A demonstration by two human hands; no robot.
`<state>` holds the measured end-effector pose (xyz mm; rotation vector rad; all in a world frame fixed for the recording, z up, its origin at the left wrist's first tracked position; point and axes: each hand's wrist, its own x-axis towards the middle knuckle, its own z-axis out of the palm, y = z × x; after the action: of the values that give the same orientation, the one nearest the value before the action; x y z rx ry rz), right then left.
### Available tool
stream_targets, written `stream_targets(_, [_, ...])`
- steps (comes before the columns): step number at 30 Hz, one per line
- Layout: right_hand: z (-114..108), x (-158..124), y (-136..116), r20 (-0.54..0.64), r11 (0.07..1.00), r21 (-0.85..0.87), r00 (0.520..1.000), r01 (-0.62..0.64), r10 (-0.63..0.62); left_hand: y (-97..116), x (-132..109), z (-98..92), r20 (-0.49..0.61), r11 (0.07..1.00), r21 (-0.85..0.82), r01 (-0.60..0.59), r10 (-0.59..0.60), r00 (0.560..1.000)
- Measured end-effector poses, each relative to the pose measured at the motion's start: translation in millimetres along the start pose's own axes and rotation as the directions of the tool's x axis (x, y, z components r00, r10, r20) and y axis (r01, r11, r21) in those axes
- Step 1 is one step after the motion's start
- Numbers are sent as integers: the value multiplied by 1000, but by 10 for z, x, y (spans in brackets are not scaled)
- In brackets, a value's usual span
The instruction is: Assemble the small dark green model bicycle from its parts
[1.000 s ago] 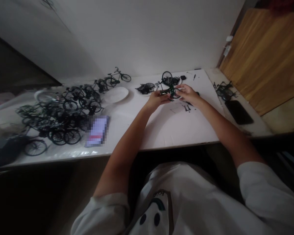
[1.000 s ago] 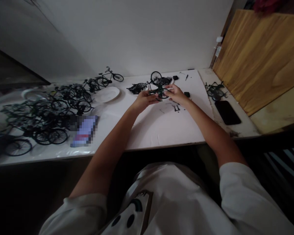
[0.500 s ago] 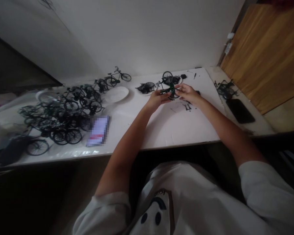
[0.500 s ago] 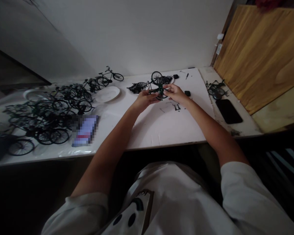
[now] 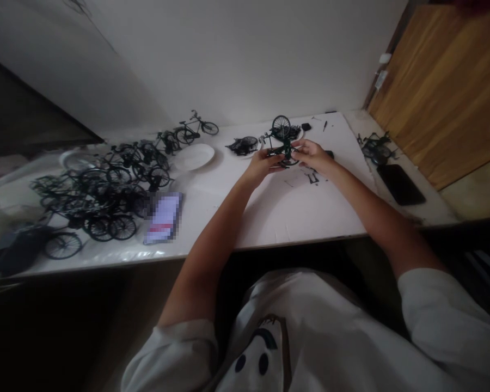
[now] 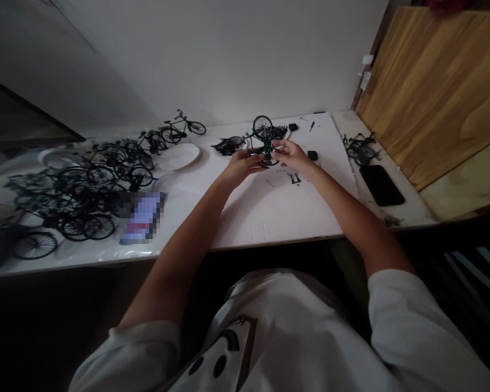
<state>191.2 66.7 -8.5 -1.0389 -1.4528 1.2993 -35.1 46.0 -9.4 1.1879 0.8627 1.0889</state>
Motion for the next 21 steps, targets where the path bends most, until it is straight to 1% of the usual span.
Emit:
stream_targets(3, [-4,20,37,4,1000,-3,1000,12,-12,13,-10,8,-5,1000,15,10,-10,1000])
stream_targets(7, [-2,32,67,-10,1000,-25,1000,15,-16,9,-21,12,2,999,42,-7,7,1000])
stream_targets(12, [3,37,82,-19,999,-44,1000,24,-25,-10,-20,41,-64,997,80,-16,21,998])
stream_targets(16, [17,21,81,-8,999,-24,999,33,-34,-20,-14,66,-84,995,103,-13,22,996])
stream_targets(21, [40,-5,67,-23,998,-21,998,51,-52,-39,-12,82,-94,991,120,-50,61,994])
